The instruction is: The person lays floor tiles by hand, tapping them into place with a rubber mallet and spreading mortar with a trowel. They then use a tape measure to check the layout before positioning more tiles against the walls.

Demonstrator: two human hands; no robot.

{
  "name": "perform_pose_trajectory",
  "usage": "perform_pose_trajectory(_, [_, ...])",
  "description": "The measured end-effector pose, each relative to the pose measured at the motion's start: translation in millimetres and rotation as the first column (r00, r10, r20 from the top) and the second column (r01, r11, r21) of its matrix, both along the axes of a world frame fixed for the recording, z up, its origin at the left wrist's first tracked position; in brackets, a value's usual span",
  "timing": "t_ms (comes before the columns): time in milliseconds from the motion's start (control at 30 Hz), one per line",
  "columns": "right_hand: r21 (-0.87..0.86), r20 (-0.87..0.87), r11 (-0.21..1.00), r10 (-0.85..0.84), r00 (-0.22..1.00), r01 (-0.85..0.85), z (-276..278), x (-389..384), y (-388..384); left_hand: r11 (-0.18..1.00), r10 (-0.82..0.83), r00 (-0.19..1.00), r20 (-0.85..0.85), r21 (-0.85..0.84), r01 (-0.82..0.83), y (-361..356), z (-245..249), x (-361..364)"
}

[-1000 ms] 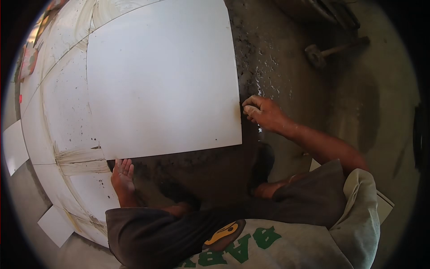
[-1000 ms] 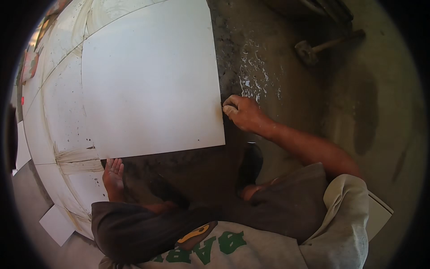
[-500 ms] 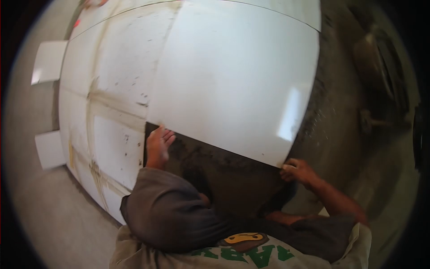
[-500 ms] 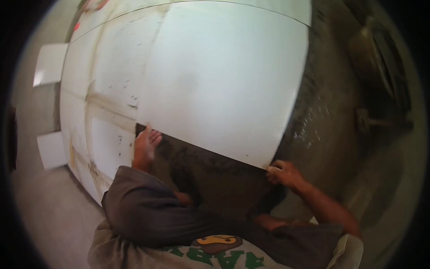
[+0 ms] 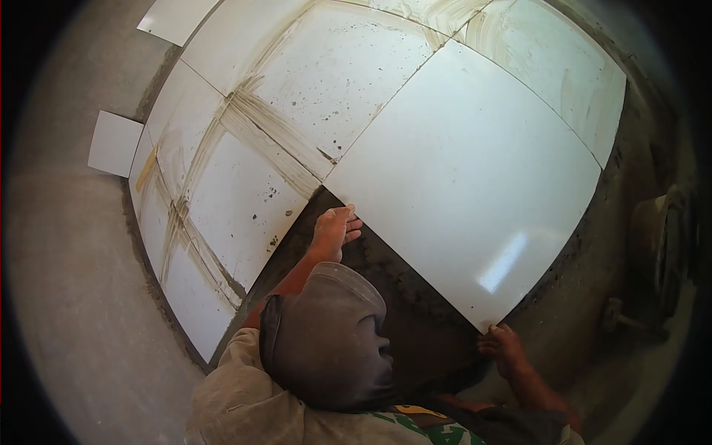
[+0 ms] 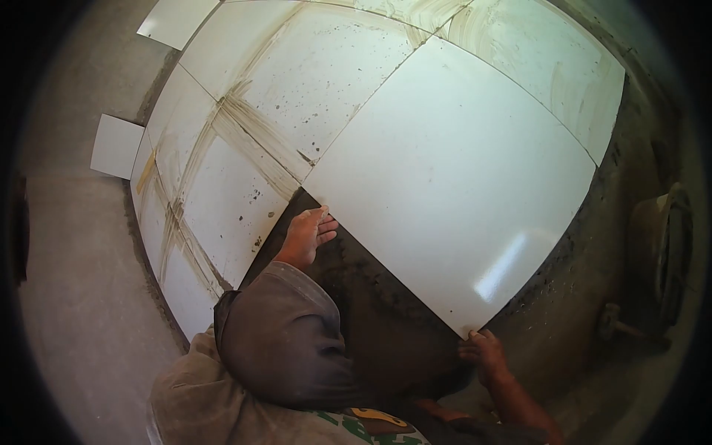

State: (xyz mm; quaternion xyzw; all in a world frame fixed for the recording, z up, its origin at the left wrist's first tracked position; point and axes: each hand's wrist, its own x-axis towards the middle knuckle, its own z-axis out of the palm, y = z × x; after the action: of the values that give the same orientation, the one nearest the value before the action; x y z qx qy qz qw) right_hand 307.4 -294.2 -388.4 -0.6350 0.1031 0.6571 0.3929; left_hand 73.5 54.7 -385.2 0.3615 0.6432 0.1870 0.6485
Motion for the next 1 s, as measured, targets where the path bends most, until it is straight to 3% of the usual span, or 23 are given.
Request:
perform_pose_trajectory(400, [-0.018, -0.006, 0.999, -0.042, 0.999, 0.042, -18, -1, -12, 0.985, 0.093, 0.992, 0.083, -0.154, -0.079, 11, -6, -14])
perform_pose_trajectory(633, [0.014, -0.003, 0.999, -0.029, 1.0, 0.029, -13, 1, -13, 0.987, 0.09, 0.996, 0.0, -0.137, -0.089, 12, -3, -8])
perform_pose_trajectory(833, [0.005, 0.042, 0.997, -0.078, 0.996, 0.078, -3, 1, -8, 0.986, 0.115, 0.985, 0.126, -0.135, -0.098, 8, -8, -5])
perform_pose_trajectory(933, [0.017, 0.011, 1.0, 0.015, 1.0, -0.015, -13, 4, -14, 0.989, 0.087, 0.984, 0.156, -0.131, -0.067, 8, -21, -8])
perform_pose_trajectory(1000, [-0.005, 0.03, 1.0, -0.012, 0.999, 0.012, -13, 2, -15, 0.99, 0.041, 0.985, 0.17, -0.137, -0.018, 7, -22, -4])
